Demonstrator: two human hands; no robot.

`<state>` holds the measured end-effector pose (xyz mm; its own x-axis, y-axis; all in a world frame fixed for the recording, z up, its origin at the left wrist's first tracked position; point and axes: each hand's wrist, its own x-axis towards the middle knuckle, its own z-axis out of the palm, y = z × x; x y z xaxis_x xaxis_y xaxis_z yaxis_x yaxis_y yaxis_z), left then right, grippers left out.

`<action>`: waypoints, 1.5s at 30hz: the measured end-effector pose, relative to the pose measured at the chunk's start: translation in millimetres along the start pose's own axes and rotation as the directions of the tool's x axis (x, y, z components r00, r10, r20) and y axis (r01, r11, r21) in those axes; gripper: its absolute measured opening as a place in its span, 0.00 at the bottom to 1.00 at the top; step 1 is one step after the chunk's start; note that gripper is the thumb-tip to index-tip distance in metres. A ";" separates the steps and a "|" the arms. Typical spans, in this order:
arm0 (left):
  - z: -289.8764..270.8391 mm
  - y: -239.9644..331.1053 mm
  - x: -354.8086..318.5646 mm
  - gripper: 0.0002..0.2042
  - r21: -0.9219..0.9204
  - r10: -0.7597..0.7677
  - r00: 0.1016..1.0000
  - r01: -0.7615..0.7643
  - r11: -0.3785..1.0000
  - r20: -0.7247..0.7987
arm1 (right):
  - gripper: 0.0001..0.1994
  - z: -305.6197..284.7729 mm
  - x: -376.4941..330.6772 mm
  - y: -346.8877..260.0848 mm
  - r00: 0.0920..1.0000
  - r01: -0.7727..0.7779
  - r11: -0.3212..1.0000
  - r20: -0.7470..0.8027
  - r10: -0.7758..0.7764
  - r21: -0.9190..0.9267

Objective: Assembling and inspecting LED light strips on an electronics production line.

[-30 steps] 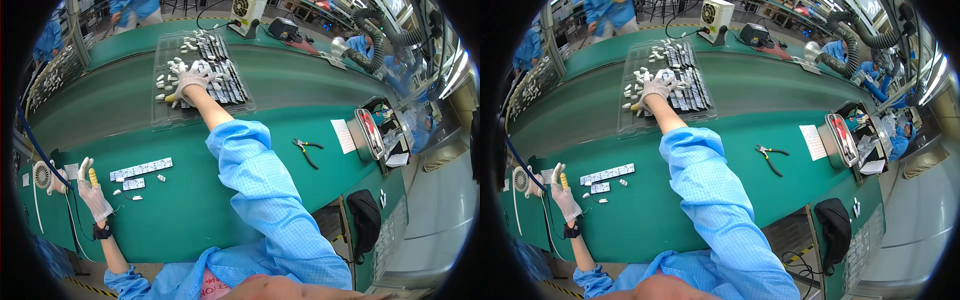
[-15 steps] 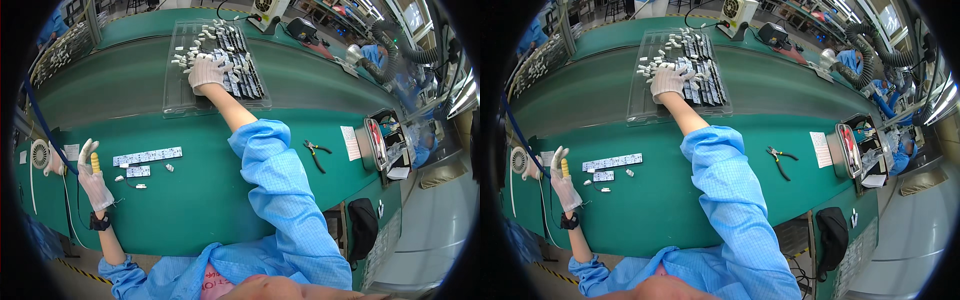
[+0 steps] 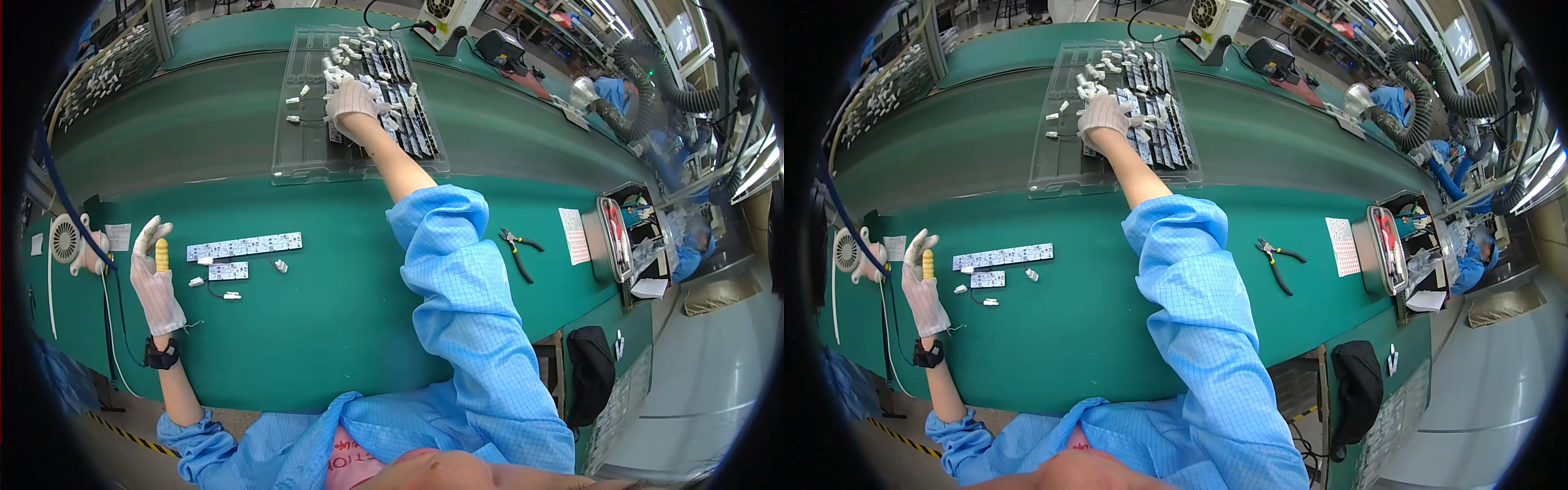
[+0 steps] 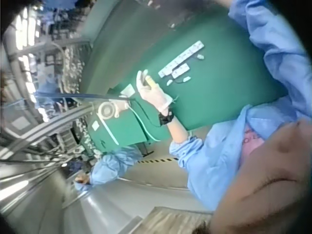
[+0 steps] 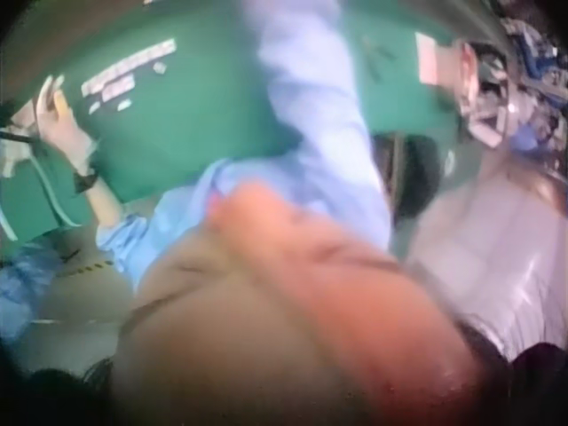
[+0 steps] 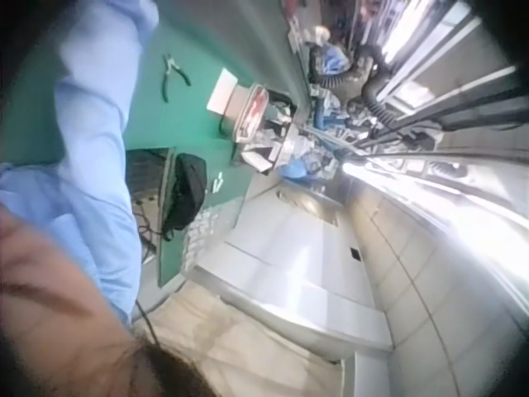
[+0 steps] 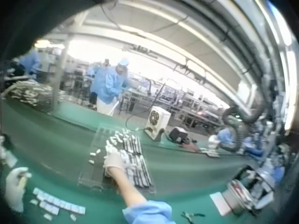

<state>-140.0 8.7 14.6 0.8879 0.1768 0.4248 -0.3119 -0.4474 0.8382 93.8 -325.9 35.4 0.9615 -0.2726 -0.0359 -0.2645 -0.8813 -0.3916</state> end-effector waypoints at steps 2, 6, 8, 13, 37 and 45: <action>-4.2 1.1 0.4 0.33 -0.050 -0.020 1.000 0.020 0.999 -0.001 | 0.28 1.6 -28.1 -7.7 0.986 0.062 0.996 -0.148 -0.070 -0.058; 2.5 2.8 5.2 0.34 -0.149 -0.043 0.999 0.042 0.988 0.000 | 0.23 3.3 -26.3 -7.5 0.976 0.024 0.969 -0.205 -0.075 -0.244; -0.8 8.3 4.0 0.30 -0.104 -0.040 0.999 0.042 0.994 0.018 | 0.22 0.5 -26.0 -11.1 0.980 0.004 0.980 -0.194 -0.043 -0.200; -4.9 3.8 0.5 0.32 -0.128 -0.013 1.000 0.015 0.992 0.013 | 0.25 3.4 -39.6 -19.4 0.984 0.084 0.969 -0.135 -0.118 -0.233; -11.3 16.9 -5.2 0.26 0.181 0.159 0.987 -0.162 0.970 0.031 | 0.16 11.9 -8.5 -8.6 0.981 0.126 0.933 -0.096 -0.167 -0.336; -5.5 10.8 -3.7 0.24 0.144 0.165 0.986 -0.166 0.976 0.016 | 0.13 16.6 -22.3 -9.1 0.940 0.076 0.899 -0.271 -0.209 -0.431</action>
<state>-148.5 8.0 24.0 0.8295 0.0865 0.5518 -0.4026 -0.5922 0.6980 76.0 -305.4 24.6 0.9384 -0.1765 0.2970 -0.1972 -0.9795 0.0410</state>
